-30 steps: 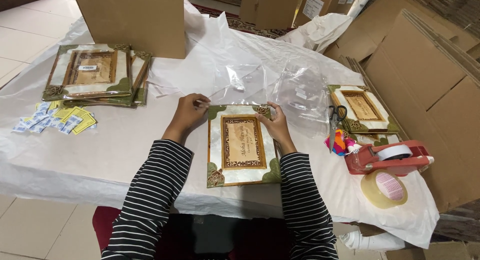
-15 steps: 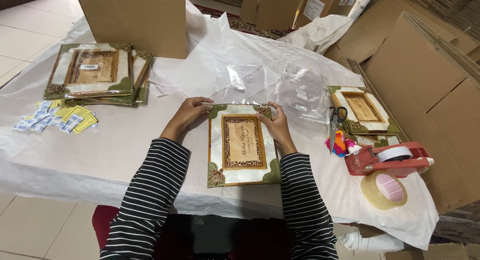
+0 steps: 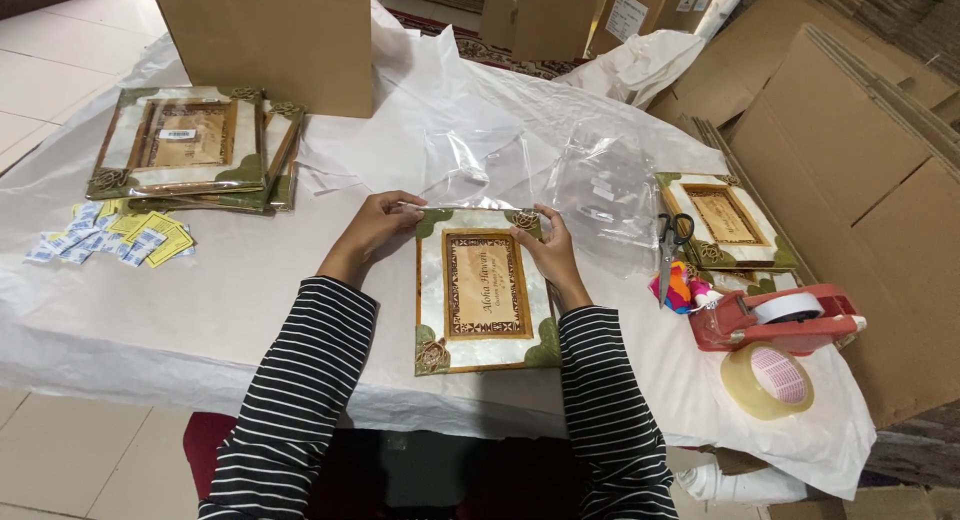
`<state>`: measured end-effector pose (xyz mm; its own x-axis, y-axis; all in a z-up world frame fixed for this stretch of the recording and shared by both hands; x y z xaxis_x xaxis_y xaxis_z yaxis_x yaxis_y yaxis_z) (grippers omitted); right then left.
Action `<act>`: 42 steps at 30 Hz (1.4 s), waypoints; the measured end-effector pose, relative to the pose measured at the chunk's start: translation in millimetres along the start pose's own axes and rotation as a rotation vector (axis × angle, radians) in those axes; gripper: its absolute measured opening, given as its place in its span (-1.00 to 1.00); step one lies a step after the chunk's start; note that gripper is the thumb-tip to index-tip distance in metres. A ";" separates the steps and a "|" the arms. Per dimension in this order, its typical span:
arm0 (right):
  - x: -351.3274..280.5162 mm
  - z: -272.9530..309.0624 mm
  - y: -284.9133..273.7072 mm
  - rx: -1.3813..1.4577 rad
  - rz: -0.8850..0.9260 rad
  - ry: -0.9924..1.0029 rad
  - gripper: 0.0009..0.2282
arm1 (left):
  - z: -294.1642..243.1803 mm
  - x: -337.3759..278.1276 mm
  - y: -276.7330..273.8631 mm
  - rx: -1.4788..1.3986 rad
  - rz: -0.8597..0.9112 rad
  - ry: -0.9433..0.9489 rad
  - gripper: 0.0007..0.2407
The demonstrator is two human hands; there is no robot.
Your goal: Applying a decorative element to a picture frame and then packaging it in a plastic sleeve.
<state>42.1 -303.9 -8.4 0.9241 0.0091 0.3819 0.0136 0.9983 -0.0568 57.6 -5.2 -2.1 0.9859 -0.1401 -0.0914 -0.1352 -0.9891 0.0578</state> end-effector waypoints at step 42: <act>-1.1 9.5 -2.1 0.144 0.013 -0.109 -0.42 | -35.8 -31.1 6.3 -0.293 0.082 0.513 -0.56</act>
<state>37.5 -305.4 0.0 0.8767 0.0208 0.4805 -0.0605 0.9959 0.0673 29.6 -5.5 36.7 0.9050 -0.1039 0.4126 -0.2519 -0.9123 0.3228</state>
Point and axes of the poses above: each hand's wrist, its own x-axis towards the middle knuckle, its own y-axis out of the palm, z = x × y, the point moved 5 cm from there along x, towards the middle knuckle, and after that the axes turned 9 degrees about -y, right-handed, at the moved point
